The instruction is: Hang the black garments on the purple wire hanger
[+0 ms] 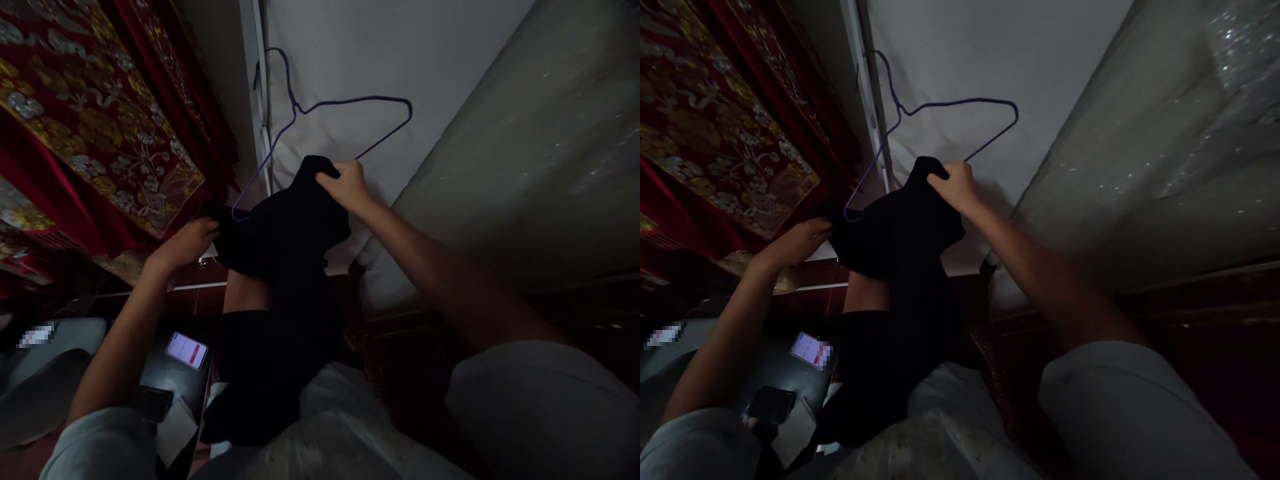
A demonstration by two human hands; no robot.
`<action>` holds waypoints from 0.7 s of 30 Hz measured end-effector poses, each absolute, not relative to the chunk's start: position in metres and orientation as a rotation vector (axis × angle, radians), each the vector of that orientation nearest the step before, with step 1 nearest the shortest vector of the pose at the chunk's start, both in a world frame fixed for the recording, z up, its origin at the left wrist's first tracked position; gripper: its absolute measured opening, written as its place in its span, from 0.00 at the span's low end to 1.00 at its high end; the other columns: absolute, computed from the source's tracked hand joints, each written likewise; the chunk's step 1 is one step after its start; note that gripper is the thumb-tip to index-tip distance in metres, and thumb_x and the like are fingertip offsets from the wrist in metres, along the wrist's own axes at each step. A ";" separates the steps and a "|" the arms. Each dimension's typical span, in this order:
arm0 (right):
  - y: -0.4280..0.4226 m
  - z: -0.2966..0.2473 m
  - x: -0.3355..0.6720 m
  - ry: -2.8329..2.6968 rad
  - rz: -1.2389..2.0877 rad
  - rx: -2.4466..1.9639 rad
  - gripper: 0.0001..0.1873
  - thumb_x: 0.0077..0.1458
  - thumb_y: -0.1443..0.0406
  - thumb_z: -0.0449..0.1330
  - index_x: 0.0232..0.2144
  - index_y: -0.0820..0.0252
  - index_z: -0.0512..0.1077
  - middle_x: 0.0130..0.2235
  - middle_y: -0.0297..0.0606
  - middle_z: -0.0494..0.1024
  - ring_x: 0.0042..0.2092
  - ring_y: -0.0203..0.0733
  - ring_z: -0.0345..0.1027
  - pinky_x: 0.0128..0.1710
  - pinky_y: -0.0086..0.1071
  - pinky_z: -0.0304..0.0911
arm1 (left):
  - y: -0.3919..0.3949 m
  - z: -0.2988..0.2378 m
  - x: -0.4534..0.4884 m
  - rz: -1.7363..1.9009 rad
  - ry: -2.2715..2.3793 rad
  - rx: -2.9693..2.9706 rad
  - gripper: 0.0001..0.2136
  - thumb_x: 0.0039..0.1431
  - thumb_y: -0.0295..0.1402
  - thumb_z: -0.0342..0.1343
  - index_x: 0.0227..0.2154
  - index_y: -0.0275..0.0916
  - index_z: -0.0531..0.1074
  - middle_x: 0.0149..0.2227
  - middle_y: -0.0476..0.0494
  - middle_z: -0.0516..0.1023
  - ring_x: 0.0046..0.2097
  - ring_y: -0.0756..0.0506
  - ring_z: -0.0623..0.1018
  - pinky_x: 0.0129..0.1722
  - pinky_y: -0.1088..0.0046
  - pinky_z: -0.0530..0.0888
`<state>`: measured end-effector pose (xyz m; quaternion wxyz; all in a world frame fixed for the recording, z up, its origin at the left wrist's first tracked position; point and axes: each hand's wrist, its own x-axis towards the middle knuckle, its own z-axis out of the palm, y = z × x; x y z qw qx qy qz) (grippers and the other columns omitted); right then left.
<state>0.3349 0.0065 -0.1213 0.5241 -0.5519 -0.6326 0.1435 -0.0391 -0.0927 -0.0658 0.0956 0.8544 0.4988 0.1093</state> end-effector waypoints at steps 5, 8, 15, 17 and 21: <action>-0.023 -0.128 0.324 -1.543 0.426 -1.240 0.26 0.58 0.57 0.64 0.18 0.55 0.55 0.22 0.30 0.55 0.26 0.35 0.51 0.26 0.31 0.52 | -0.084 -0.040 0.011 0.800 1.275 2.654 0.12 0.68 0.35 0.45 0.37 0.38 0.72 0.62 0.36 0.70 0.69 0.35 0.64 0.69 0.50 0.62; -0.036 -0.141 0.303 -1.616 0.531 -1.113 0.20 0.59 0.52 0.62 0.23 0.57 0.64 0.25 0.33 0.67 0.30 0.39 0.62 0.31 0.33 0.60 | -0.076 -0.024 0.044 0.926 1.117 2.658 0.11 0.69 0.34 0.45 0.41 0.40 0.73 0.61 0.41 0.73 0.70 0.38 0.63 0.71 0.52 0.59; -0.058 -0.135 0.303 -1.699 0.442 -0.970 0.16 0.62 0.52 0.61 0.42 0.57 0.77 0.42 0.44 0.82 0.47 0.51 0.76 0.52 0.44 0.70 | -0.031 -0.015 0.047 1.215 1.141 2.375 0.13 0.62 0.33 0.55 0.48 0.40 0.74 0.49 0.42 0.80 0.58 0.39 0.75 0.60 0.59 0.69; -0.066 -0.121 0.328 -1.551 0.255 -0.981 0.15 0.62 0.55 0.63 0.46 0.57 0.77 0.48 0.46 0.81 0.53 0.52 0.75 0.56 0.46 0.69 | -0.026 -0.017 0.038 1.178 1.190 2.325 0.12 0.62 0.34 0.53 0.45 0.39 0.76 0.45 0.43 0.81 0.56 0.40 0.76 0.59 0.60 0.70; -0.066 -0.087 0.390 -1.141 0.066 -1.010 0.15 0.57 0.66 0.69 0.47 0.60 0.78 0.54 0.48 0.78 0.58 0.48 0.71 0.58 0.42 0.67 | -0.030 -0.005 0.024 1.150 1.302 2.275 0.09 0.62 0.36 0.55 0.42 0.41 0.77 0.41 0.52 0.80 0.54 0.45 0.72 0.62 0.63 0.65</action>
